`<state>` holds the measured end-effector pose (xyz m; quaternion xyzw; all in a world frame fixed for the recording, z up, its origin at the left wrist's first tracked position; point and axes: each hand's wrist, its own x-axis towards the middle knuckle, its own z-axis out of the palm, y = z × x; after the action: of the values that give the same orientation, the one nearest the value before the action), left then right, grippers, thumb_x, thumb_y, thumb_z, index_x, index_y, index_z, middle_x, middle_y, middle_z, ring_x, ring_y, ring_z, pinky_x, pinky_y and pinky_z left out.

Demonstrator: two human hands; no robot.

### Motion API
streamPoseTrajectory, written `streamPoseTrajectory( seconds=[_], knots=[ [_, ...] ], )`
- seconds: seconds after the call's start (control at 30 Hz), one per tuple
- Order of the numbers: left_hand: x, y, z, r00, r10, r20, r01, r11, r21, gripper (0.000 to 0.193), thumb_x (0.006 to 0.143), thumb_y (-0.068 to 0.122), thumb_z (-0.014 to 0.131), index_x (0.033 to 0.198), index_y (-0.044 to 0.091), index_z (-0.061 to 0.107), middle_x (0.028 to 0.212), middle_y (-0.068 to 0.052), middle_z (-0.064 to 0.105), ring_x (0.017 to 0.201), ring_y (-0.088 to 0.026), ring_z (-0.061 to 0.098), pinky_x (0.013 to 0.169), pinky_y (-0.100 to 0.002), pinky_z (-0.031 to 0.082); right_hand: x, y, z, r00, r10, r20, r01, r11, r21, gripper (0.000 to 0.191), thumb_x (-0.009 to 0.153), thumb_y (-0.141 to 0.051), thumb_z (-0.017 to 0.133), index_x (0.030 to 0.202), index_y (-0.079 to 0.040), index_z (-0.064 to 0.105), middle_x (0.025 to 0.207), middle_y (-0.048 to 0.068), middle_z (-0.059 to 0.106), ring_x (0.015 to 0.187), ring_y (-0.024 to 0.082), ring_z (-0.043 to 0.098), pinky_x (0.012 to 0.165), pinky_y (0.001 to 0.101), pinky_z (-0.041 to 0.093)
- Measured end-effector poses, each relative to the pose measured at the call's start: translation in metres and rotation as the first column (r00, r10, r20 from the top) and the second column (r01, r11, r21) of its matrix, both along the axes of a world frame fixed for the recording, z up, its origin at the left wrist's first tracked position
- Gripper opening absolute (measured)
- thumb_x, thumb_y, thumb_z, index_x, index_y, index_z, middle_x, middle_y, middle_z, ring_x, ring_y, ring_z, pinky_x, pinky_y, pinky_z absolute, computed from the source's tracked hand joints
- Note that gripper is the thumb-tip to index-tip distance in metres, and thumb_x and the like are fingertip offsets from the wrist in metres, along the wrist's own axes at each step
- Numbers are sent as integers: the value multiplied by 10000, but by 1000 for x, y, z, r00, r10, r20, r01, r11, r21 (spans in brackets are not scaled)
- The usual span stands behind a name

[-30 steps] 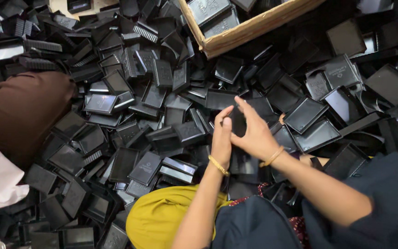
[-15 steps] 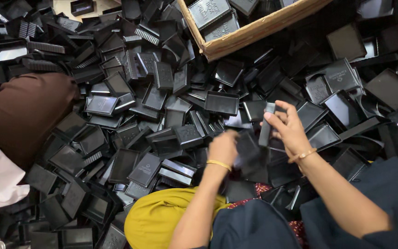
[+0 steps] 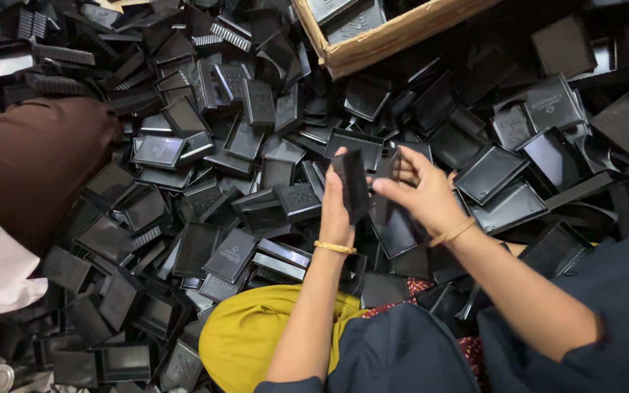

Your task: The person sits on the floor among a large pile of black plastic boxes, picks up box bases and lids one at a time, fits the lids onto the bases, and places the closed boxes into a wooden crate beside them.

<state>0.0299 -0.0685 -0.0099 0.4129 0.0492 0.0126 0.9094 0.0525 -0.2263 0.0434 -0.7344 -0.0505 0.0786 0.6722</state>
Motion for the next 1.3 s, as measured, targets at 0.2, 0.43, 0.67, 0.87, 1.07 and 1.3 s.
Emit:
streamPoseTrajectory(
  seconds=[0.2, 0.43, 0.67, 0.87, 1.07, 1.3],
  knots=[
    [-13, -11, 17, 992, -50, 114, 14, 956, 294, 673, 1107, 529, 359, 1594, 64, 367, 1530, -127, 475, 1424, -245, 447, 1217, -360, 316, 6, 5, 1, 994, 46, -96, -39, 997, 72, 619, 798, -92, 826, 1353, 60, 598, 1197, 87, 719, 1105, 128, 663, 974, 299, 546],
    [-14, -16, 12, 985, -42, 168, -34, 904, 426, 711, 1096, 568, 316, 1615, 83, 297, 1610, -93, 378, 1471, -227, 389, 1243, -364, 262, 0, 3, -7, 993, 65, -103, -58, 996, 63, 694, 788, -110, 840, 1394, 49, 540, 1243, 97, 715, 1159, 147, 666, 1006, 304, 529],
    [0, 7, 23, 852, -33, 523, -373, 663, 649, 327, 1135, 343, 510, 1118, 37, 623, 1166, -152, 655, 1124, -263, 630, 1023, -364, 490, 11, -9, -5, 721, 449, -528, -226, 872, 433, 518, 928, -231, 779, 1316, 91, 660, 1062, 48, 680, 846, 95, 547, 717, 260, 433],
    [-2, 36, 21, 906, 294, 305, -407, 402, 820, 405, 1043, 260, 549, 754, -18, 493, 616, -142, 427, 540, -234, 422, 552, -382, 372, -34, 5, 14, 931, 318, -177, -350, 916, -196, 441, 807, -284, 837, 1142, -24, 719, 878, 3, 719, 779, 55, 600, 704, 238, 505],
    [-6, 39, 14, 919, 357, 168, -330, 461, 824, 372, 1080, 299, 548, 871, -6, 590, 681, -141, 505, 651, -223, 493, 633, -334, 464, -14, 6, 46, 921, 388, -26, -342, 775, -531, 425, 806, -364, 852, 1055, -41, 730, 731, 70, 701, 651, 95, 626, 617, 291, 523],
    [75, 99, -2, 911, 302, 282, -354, 219, 909, 320, 1013, 350, 604, 1101, 45, 643, 1006, -128, 711, 919, -243, 705, 837, -364, 553, 102, -24, 74, 993, 33, -112, 41, 800, 599, 477, 870, -407, 752, 1188, -55, 706, 1156, 108, 761, 1047, 197, 745, 941, 339, 614]
  ],
)
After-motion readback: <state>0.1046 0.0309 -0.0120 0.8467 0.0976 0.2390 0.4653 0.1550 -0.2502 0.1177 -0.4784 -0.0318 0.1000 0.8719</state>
